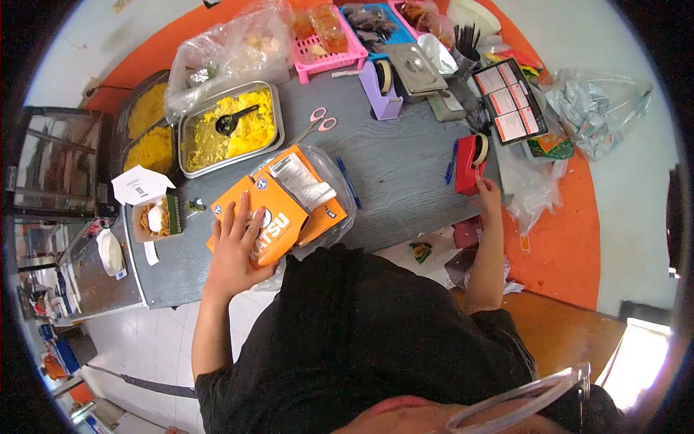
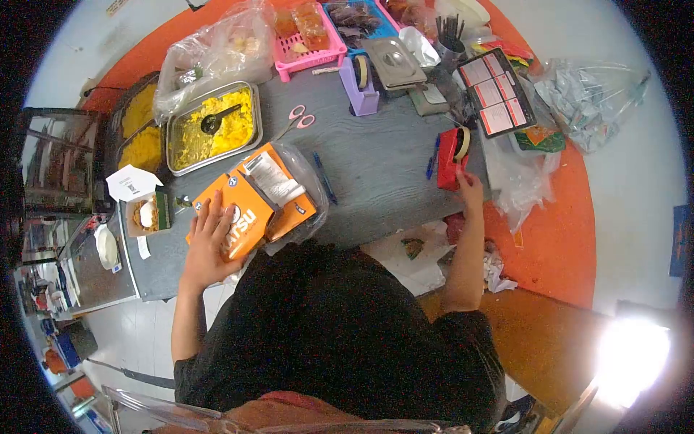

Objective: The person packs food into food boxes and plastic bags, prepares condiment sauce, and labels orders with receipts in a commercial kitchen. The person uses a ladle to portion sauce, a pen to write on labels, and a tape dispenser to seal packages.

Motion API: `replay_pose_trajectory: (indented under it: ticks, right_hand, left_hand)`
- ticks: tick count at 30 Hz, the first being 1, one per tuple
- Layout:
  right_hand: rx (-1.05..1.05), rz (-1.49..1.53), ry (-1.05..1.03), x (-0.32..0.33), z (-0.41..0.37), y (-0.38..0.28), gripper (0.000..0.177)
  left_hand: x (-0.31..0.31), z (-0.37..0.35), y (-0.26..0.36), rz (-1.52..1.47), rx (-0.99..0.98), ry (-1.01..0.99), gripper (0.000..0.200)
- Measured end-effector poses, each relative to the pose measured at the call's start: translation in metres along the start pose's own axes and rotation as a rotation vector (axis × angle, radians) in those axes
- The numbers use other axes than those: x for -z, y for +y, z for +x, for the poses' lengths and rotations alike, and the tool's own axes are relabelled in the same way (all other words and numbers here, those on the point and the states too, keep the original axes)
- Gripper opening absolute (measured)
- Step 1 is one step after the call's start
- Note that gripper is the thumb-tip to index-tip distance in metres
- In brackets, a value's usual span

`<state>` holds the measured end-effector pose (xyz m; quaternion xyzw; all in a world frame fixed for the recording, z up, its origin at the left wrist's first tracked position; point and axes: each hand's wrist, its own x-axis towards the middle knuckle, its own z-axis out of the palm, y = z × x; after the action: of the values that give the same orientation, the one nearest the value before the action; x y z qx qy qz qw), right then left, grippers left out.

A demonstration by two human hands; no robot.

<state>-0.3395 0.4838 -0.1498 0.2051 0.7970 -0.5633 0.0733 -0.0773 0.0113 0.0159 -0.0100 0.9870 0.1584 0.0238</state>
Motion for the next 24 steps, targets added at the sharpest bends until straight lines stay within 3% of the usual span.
replay_pose_trajectory:
  ticks: [4,7,9,10,12,16,19,22,24]
  right_hand:
    - [-0.029,0.060,-0.083,-0.005,-0.010,-0.015,0.043]
    - [-0.006,0.294,-0.156,0.000,0.001,-0.001,0.033]
    - [0.084,0.728,-0.266,0.009,0.006,0.016,0.019]
    - [0.087,0.727,-0.272,0.003,-0.005,0.016,0.019]
    - [0.229,0.840,-0.005,-0.015,-0.031,0.022,0.010]
    - [0.230,0.641,0.008,-0.011,-0.022,0.041,0.008]
    - [0.279,0.564,-0.025,-0.004,-0.012,0.047,0.010]
    - [0.268,0.561,0.107,-0.006,-0.011,0.056,0.012]
    - [0.237,0.384,0.321,-0.012,-0.018,0.058,0.014]
  left_hand:
    - [0.007,0.004,-0.002,-0.079,0.001,-0.004,0.079]
    - [0.006,0.004,-0.008,-0.073,-0.046,0.032,0.069]
    - [0.008,0.005,-0.010,-0.089,-0.078,0.019,0.065]
    - [0.007,0.005,-0.009,-0.088,-0.074,0.023,0.065]
    - [0.004,0.002,-0.005,-0.029,-0.063,0.016,0.064]
    - [0.001,0.000,0.009,0.077,-0.010,-0.050,0.063]
    - [-0.007,-0.001,0.010,0.173,-0.033,0.008,0.053]
    - [-0.003,0.000,0.001,0.113,-0.040,-0.038,0.051]
    - [0.001,0.004,-0.010,-0.005,-0.035,-0.038,0.051]
